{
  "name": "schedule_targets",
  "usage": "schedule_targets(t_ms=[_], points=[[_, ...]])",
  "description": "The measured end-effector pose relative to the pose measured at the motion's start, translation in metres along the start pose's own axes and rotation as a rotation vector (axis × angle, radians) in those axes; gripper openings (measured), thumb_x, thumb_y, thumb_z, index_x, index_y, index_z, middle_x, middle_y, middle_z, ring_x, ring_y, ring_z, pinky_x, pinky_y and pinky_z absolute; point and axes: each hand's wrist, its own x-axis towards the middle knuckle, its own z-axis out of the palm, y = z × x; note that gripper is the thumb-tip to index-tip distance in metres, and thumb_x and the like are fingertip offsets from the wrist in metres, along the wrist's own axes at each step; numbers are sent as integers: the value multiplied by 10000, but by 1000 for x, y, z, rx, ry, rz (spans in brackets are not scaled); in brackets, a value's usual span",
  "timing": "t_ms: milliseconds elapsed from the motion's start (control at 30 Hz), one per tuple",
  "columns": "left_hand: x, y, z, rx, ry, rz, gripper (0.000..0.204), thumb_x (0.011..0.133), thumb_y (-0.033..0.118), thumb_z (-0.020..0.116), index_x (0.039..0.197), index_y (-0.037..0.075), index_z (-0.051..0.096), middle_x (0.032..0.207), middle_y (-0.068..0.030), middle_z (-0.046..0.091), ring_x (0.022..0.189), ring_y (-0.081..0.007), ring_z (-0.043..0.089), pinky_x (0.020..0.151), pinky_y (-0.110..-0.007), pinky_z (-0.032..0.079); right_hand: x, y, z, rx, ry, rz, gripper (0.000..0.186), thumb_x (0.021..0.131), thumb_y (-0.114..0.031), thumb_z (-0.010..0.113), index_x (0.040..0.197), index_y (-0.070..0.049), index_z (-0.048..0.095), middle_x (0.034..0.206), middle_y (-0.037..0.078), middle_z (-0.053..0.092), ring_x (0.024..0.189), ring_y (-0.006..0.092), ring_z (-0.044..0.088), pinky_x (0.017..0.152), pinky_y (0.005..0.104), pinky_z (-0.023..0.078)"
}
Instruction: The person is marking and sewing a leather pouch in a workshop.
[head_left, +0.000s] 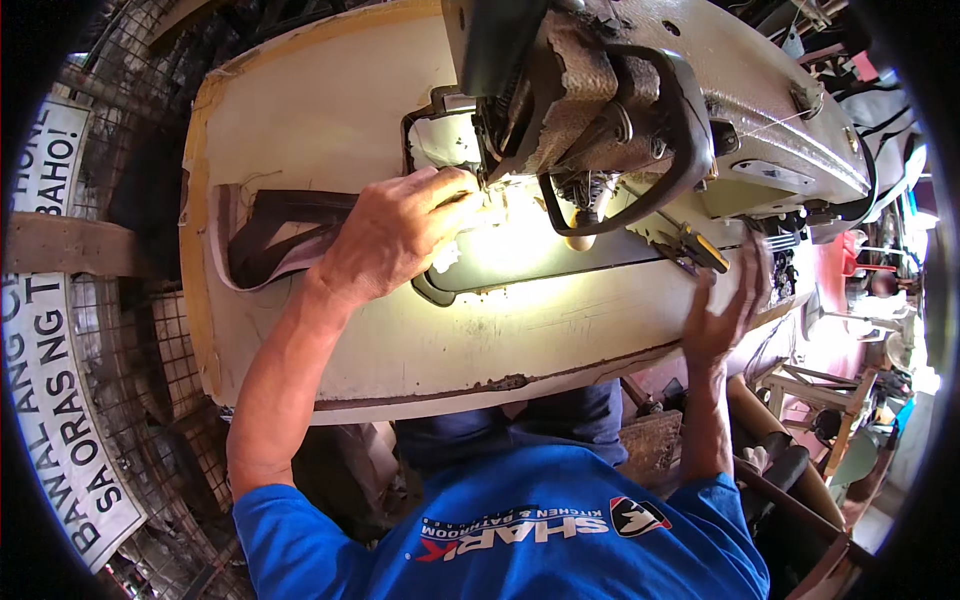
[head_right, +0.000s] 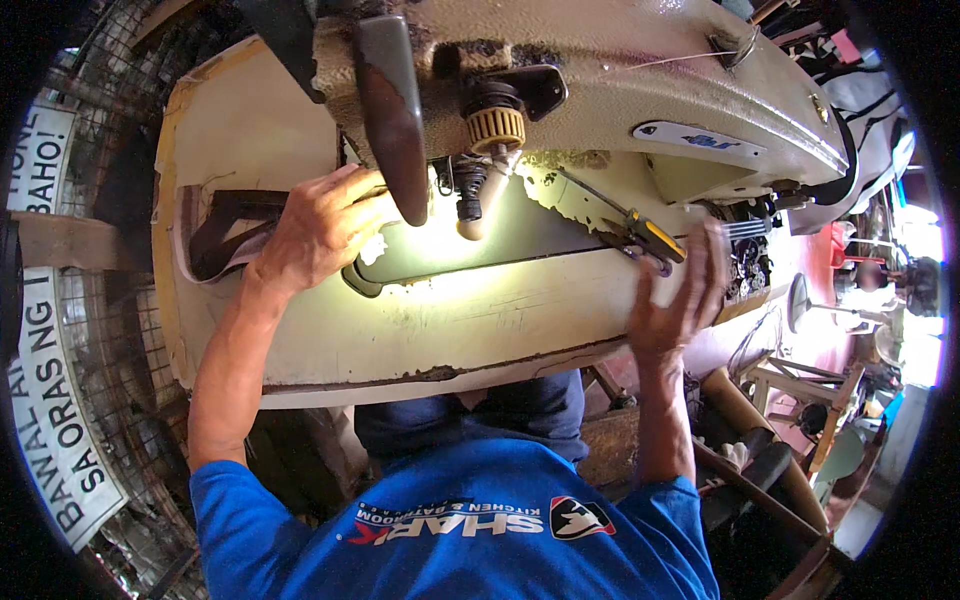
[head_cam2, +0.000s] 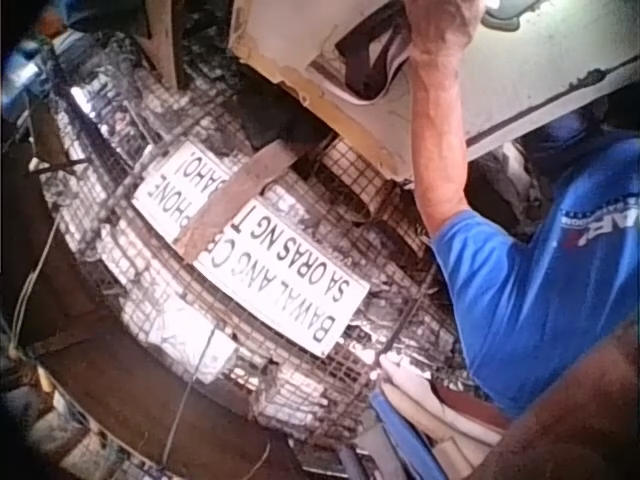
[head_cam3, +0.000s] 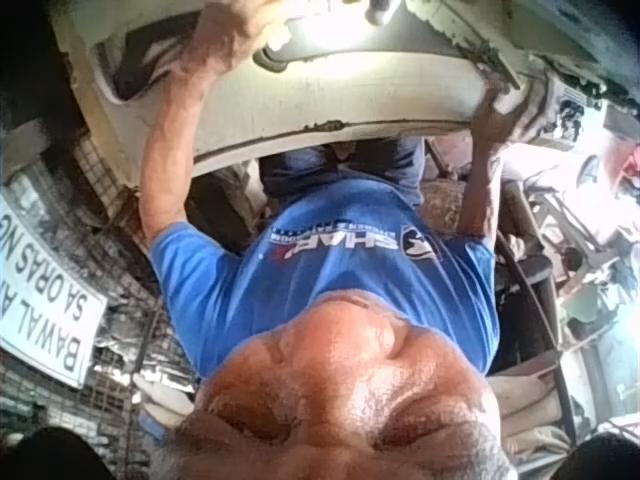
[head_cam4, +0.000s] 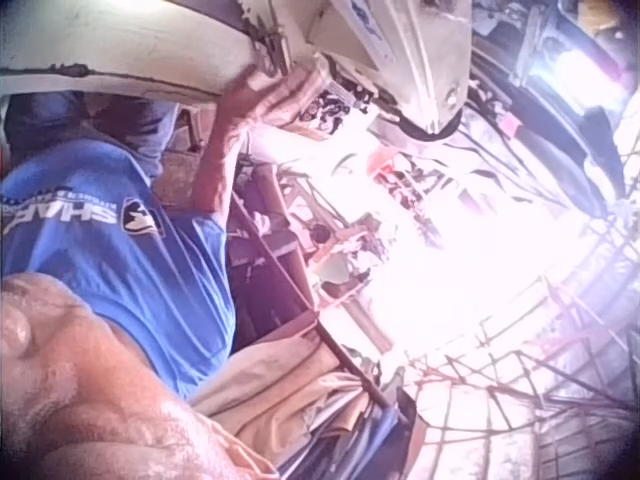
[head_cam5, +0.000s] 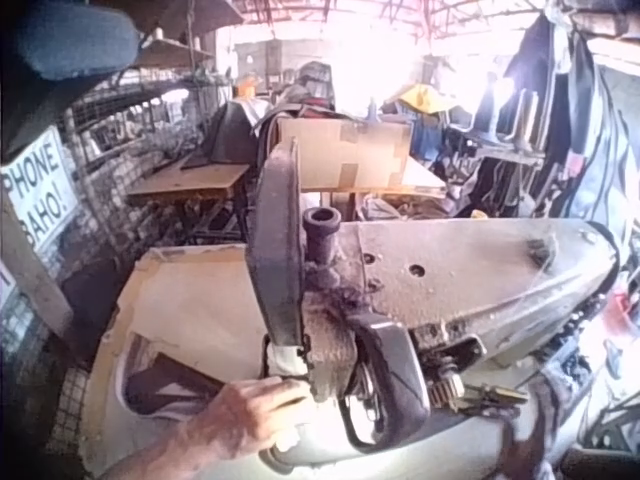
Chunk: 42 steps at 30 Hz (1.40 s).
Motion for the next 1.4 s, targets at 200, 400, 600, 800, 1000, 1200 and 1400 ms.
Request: schedule_targets(t_ms=[200,400,600,800,1000,1200,1400], points=[[-2,3,1,104,-15,42,248,765,171,681,986,60,664,974,-62,599,859,-220,595,734,-339,526,59,-75,54,563,-543,-425,267,732,-69,716,993,-68,663,913,112,597,873,312,599,758,415,503],[-1,9,1,156,-44,9,272,738,165,693,985,56,655,970,-64,581,931,-233,544,847,-376,449,54,-78,92,626,-506,-458,123,758,-125,678,874,-88,672,823,105,605,830,301,571,754,448,440],[0,11,3,102,-37,-39,232,707,113,688,921,44,633,953,-75,582,924,-249,544,847,-390,440,55,-78,92,698,-532,-434,101,734,-140,678,795,-70,639,838,116,609,828,327,563,763,461,433],[2,9,6,12,2,-94,253,679,67,705,916,18,632,916,-103,582,913,-279,570,789,-399,482,54,-80,95,708,-543,-421,127,753,-160,680,833,-64,655,844,117,613,843,325,565,780,460,440],[1,7,5,-5,-35,-124,234,715,80,704,932,22,638,944,-107,583,921,-292,570,811,-408,495,57,-83,92,670,-549,-468,179,807,-235,663,803,-56,661,819,114,617,831,322,573,785,458,452],[0,12,-3,30,-96,-177,300,749,118,713,1023,26,631,1036,-109,582,995,-300,561,892,-405,474,55,-85,89,606,-630,-439,223,847,-272,641,777,-62,669,765,134,598,777,329,572,748,445,459],[-7,16,-23,52,-142,-269,381,737,157,743,1076,31,624,1081,-104,561,1019,-301,553,918,-423,461,56,-87,88,633,-581,-434,230,857,-278,639,789,-63,683,734,131,588,765,328,572,739,442,463]])
